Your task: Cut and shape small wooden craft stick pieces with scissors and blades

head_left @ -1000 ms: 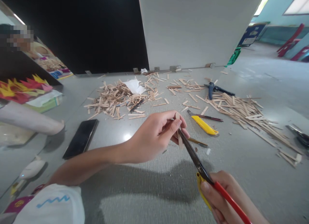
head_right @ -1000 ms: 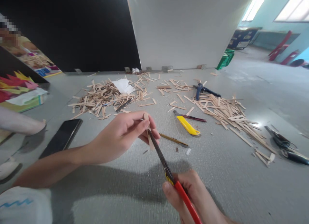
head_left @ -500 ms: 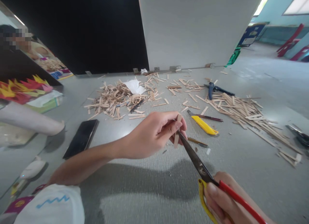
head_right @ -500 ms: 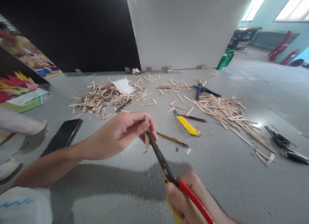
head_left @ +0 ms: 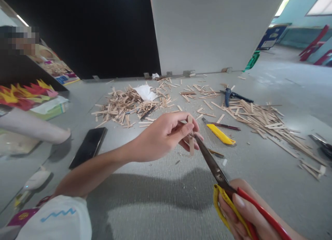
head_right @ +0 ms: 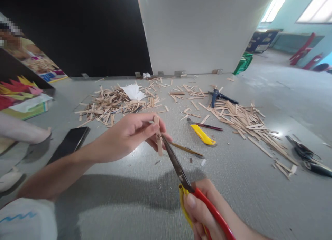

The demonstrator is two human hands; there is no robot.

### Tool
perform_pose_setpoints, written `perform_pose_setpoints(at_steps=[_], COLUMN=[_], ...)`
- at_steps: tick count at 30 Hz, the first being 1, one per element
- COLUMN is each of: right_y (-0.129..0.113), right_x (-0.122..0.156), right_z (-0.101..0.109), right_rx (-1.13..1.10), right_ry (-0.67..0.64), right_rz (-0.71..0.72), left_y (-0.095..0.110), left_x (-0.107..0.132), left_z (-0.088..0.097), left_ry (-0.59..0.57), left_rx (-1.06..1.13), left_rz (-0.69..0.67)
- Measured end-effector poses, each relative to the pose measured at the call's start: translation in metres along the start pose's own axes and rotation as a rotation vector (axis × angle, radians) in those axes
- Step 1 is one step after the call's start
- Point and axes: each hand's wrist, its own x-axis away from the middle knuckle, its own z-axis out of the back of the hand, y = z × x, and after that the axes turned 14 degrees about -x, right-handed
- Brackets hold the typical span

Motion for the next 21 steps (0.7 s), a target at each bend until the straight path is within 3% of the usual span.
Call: perform_pose_setpoints(at_steps=[5, 11, 16, 21], right_y=[-0.007, -0.007, 0.008, 0.003], right_x=[0.002, 0.006, 0.006, 0.001], right_z=[-0.001, 0.002, 0.019, 0.012], right_rx=[-0.01, 0.095, 0.116, 0.143], right_ry=[-0.058, 0.079, -0.063, -0.072], right_rz=[0.03, -0.047, 0.062, 0.074], left_y=[0.001, 0.003, 0.003, 0.004], left_x=[0.002, 0.004, 0.005, 0.005], left_z=[-0.005, -0.011, -0.013, -0.015], left_ry=[0.044, 0.061, 0.091, 0.096], left_rx=[0.022, 0.07, 0.075, 0.045], left_rz=[-0.003, -0.007, -0.017, -0.016])
